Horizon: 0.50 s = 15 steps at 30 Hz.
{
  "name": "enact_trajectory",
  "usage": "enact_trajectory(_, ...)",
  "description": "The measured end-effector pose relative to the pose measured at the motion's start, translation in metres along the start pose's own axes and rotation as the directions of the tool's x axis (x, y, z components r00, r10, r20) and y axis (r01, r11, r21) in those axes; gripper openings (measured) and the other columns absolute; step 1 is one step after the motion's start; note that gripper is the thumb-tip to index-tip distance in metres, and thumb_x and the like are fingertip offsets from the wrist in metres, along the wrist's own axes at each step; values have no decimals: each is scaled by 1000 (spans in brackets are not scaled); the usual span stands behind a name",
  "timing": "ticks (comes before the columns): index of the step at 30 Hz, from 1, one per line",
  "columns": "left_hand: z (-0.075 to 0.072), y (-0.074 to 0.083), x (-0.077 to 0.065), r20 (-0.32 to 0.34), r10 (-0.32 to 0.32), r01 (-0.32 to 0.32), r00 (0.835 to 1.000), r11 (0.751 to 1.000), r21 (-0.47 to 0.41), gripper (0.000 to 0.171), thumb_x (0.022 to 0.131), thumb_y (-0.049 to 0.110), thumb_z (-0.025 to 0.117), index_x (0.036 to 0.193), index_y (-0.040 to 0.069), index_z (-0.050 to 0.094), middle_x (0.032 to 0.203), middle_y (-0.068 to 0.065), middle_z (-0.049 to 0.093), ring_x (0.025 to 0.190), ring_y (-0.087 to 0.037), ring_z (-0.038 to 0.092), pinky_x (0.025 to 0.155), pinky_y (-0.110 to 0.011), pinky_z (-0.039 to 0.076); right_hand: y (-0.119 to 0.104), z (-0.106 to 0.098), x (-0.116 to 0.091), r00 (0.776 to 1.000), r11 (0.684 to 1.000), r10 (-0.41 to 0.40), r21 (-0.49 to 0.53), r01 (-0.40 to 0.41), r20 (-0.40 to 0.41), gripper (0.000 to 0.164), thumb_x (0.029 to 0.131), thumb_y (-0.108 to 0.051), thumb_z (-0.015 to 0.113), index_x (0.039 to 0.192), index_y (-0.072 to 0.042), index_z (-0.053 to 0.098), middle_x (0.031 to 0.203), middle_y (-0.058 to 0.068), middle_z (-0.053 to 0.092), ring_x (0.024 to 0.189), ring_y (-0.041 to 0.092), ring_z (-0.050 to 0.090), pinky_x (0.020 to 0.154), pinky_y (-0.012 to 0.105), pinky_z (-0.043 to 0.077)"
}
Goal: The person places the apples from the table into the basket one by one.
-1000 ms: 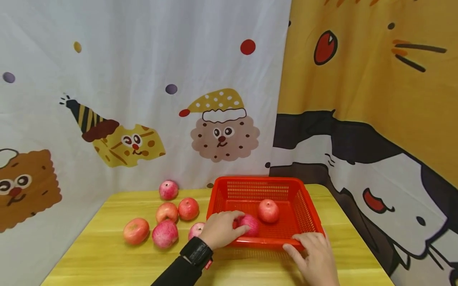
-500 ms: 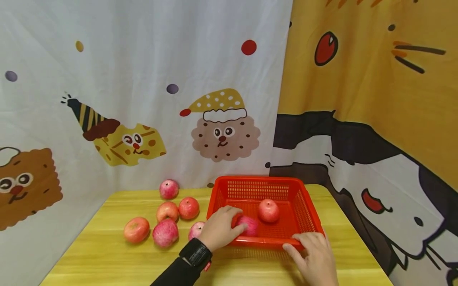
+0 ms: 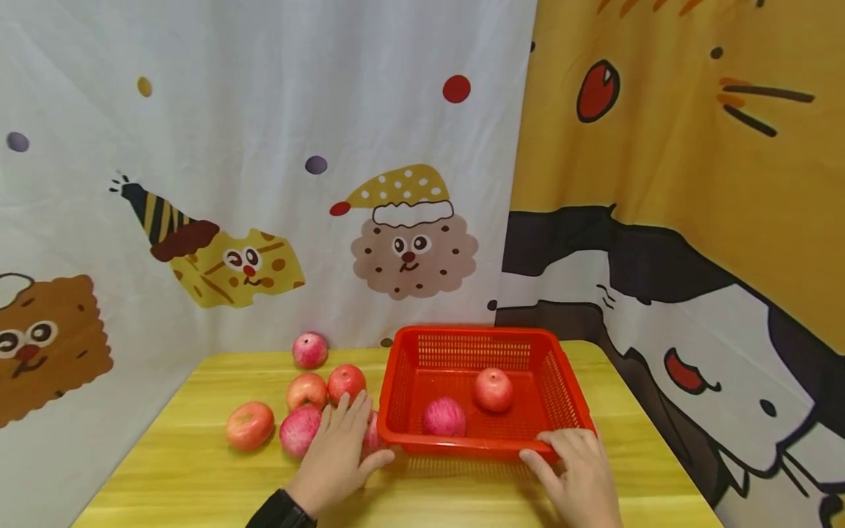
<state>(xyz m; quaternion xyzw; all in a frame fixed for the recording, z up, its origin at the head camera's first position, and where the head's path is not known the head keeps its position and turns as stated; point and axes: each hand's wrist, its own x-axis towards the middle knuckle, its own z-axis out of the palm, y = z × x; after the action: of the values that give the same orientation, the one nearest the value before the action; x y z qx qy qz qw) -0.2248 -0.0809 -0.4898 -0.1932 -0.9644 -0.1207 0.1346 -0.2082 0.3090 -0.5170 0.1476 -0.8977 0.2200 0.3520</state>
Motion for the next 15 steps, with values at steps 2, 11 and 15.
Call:
enact_trajectory(2, 2, -10, -13, -6, -4, 4, 1000, 999, 34, 92, 84, 63, 64, 146, -1, 42, 148, -21, 39, 133, -45, 27, 104, -69, 25, 1, 0, 0, 1000, 1000, 0, 2, 0, 2, 34, 70, -37, 87, 89, -14, 72, 87, -1, 67, 90, 20, 47, 78, 43, 35)
enact_trajectory(11, 8, -26, -36, -45, 44, -43, 998, 999, 16, 83, 81, 49, 76, 145, 6, 45, 137, -19, 51, 122, -43, 44, 98, -62, 40, 0, 0, -1, 1000, 1000, 25, 1, -25, 6, 34, 71, -37, 87, 91, -13, 73, 89, 1, 67, 92, 17, 46, 75, 43, 38)
enact_trajectory(15, 9, -20, -29, -11, 66, -67, 998, 997, -36, 81, 83, 48, 75, 146, 6, 45, 139, -20, 49, 122, -37, 46, 99, -56, 43, -3, -1, -1, 1000, 1000, 24, 9, -24, 5, 34, 71, -35, 87, 91, -12, 73, 88, 2, 68, 92, 19, 47, 76, 43, 37)
